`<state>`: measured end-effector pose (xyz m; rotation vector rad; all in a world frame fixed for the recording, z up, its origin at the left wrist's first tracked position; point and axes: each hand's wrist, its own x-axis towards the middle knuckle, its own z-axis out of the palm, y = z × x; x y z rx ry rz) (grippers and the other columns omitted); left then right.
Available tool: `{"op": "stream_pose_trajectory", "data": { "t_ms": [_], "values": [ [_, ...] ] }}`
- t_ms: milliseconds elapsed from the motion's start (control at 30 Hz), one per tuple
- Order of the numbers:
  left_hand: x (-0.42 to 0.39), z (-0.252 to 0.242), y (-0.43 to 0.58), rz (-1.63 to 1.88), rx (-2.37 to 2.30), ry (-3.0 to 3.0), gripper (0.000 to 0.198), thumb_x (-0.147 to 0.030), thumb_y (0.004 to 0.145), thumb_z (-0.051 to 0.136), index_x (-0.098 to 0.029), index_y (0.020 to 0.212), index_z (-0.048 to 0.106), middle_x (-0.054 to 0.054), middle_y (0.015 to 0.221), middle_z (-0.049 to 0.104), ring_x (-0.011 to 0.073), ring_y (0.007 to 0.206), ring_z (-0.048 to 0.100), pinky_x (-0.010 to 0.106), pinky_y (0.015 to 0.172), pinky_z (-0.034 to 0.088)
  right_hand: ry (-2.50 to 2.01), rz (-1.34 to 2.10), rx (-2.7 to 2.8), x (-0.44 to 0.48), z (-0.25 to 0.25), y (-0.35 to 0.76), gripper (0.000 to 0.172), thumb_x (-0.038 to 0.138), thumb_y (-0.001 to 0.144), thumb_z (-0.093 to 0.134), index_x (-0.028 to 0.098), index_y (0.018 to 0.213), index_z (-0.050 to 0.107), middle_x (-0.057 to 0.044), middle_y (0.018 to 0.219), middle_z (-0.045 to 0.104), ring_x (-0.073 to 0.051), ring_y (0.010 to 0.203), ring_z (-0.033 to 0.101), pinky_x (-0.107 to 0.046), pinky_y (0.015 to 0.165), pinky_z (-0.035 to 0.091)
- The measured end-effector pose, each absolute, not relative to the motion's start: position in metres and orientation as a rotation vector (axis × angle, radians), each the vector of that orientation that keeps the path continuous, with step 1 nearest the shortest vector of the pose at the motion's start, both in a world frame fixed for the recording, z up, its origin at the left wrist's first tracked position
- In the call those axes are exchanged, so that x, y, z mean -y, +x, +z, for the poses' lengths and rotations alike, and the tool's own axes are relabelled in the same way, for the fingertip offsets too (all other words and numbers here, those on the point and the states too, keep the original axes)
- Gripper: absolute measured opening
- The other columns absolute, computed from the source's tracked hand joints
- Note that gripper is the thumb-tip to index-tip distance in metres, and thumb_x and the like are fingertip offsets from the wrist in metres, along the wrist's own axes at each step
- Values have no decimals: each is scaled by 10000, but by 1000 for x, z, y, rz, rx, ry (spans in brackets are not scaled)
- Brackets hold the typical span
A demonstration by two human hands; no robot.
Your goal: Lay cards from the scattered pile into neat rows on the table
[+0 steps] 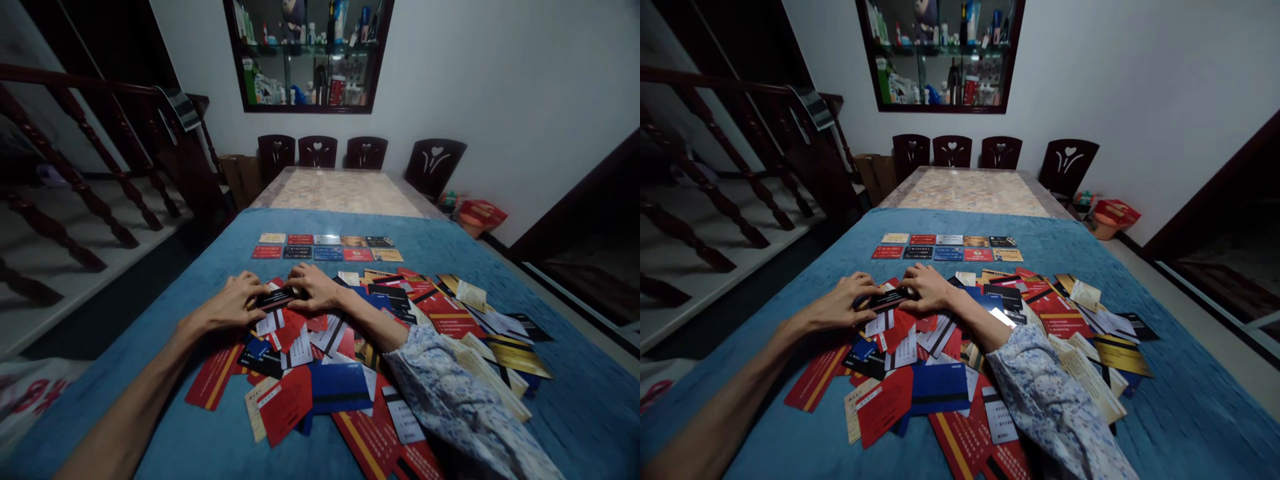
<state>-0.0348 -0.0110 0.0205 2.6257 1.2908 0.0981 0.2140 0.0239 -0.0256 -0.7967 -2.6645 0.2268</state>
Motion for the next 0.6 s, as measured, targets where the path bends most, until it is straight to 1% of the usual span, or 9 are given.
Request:
{"op": "stream_pose_trajectory", "data": {
  "t_ms": [167,267,367,500,600],
  "values": [
    [13,22,-34,90,-1279,2649,316,-337,793,630,-226,1070,732,79,1052,648,286,1100,521,455,955,399,-773,160,2652,-23,-25,215,424,523,874,650,181,1114,721,-103,1079,653,-235,977,517,-372,842,370],
    [11,23,-37,127,-1260,2652,284,-345,816,600,-234,1032,746,76,1066,662,280,1095,542,453,963,420,-713,109,2625,-23,-23,216,381,523,911,611,188,1031,746,-86,981,684,-218,936,531,-371,848,350],
    [6,25,-42,223,-1192,2636,282,-363,841,568,-248,1009,763,62,1071,694,253,1072,584,408,974,443,-676,74,2579,-24,-23,215,350,483,966,552,198,953,754,-74,881,700,-200,885,547,-362,849,347],
    [0,24,-48,365,-1124,2572,337,-407,887,505,-215,939,777,61,990,735,216,970,636,336,923,493,-718,25,2490,-27,-28,212,405,439,1017,468,192,860,747,-87,825,705,-191,820,550,-336,797,369],
    [-4,20,-50,495,-1188,2532,369,-413,905,472,-190,900,765,78,966,745,218,933,653,339,900,514,-787,-2,2439,-30,-33,209,426,414,1033,431,192,831,734,-86,798,703,-188,777,543,-319,757,383]
  ]
}}
